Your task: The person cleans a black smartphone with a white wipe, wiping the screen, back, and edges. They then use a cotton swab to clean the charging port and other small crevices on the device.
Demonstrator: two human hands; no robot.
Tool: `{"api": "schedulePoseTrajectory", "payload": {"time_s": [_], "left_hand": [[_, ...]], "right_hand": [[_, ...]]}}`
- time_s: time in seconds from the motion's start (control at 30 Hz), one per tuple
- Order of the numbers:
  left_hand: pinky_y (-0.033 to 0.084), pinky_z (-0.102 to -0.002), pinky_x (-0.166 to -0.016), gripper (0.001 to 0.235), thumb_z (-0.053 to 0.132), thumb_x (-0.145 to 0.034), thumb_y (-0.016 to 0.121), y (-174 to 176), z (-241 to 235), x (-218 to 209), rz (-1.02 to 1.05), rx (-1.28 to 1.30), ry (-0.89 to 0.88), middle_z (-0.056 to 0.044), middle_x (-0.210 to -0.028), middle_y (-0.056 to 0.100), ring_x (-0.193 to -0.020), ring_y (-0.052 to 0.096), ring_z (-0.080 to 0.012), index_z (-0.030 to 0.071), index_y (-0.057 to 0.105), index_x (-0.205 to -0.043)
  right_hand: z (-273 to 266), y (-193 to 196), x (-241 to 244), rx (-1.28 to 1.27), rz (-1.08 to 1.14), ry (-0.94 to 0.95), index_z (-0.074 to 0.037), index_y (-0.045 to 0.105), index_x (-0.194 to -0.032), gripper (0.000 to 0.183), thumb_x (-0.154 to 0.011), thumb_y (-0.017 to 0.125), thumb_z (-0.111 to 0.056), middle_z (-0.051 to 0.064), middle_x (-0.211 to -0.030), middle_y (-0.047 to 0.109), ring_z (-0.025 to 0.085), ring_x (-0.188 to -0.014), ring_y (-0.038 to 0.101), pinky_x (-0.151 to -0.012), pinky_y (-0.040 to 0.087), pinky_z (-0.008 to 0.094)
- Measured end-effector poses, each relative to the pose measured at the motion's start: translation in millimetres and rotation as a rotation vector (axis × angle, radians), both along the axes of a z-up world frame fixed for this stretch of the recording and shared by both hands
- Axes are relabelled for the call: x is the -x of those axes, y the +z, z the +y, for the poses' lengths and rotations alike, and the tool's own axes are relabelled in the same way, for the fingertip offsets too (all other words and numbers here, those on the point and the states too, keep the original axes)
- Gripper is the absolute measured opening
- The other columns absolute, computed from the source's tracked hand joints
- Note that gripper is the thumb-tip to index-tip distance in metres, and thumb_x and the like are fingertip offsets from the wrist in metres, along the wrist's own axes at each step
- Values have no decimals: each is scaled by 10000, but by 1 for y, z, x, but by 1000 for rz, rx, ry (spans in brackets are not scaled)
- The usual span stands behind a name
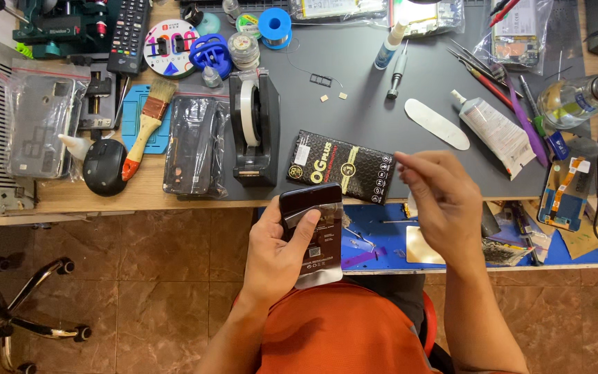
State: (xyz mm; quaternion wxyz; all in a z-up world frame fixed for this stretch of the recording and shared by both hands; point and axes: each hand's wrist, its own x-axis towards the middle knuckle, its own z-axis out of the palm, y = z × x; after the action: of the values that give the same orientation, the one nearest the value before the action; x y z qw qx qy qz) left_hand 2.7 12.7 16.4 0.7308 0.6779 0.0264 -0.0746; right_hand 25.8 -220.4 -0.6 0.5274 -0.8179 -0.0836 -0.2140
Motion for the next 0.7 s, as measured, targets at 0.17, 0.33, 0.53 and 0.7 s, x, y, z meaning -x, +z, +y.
{"api": "schedulePoseTrajectory", "payload": {"time_s": [0.17,0.33,0.53,0.7], "left_hand": [[597,-416,-918,216,133,-1003,695,-2,1,-1,1,-8,-36,-133,-954,809,-918,631,-123,27,736,-1186],[610,-417,-880,214,134,-998,702,-4,2,0,4,-18,-88,-150,-936,808,-896,651,-131,29,740,-1180],[660,-282,-814,330,266,-992,623,7,2,3,200,-98,-221,-31,-1035,787,-923,717,-119,86,684,-1262],[656,-260,-845,327,211,-979,649,20,0,1,246,-74,-182,-30,-1080,794,-967,728,-113,72,689,-1273]], "right_hand": [[28,12,16,21,115,11,-86,748,-1184,203,-983,746,-114,61,-966,800,229,-865,784,-854,590,366],[35,17,12,127,-149,126,-58,810,-1019,134,-893,806,-14,87,-942,727,272,-883,733,-861,615,386],[38,22,12,236,-52,268,-131,726,-1237,240,-1005,742,-73,104,-1138,552,234,-1048,626,-961,558,363],[23,27,13,119,74,110,-103,714,-1135,116,-1051,661,-45,67,-1082,746,165,-924,683,-761,532,255]]}}
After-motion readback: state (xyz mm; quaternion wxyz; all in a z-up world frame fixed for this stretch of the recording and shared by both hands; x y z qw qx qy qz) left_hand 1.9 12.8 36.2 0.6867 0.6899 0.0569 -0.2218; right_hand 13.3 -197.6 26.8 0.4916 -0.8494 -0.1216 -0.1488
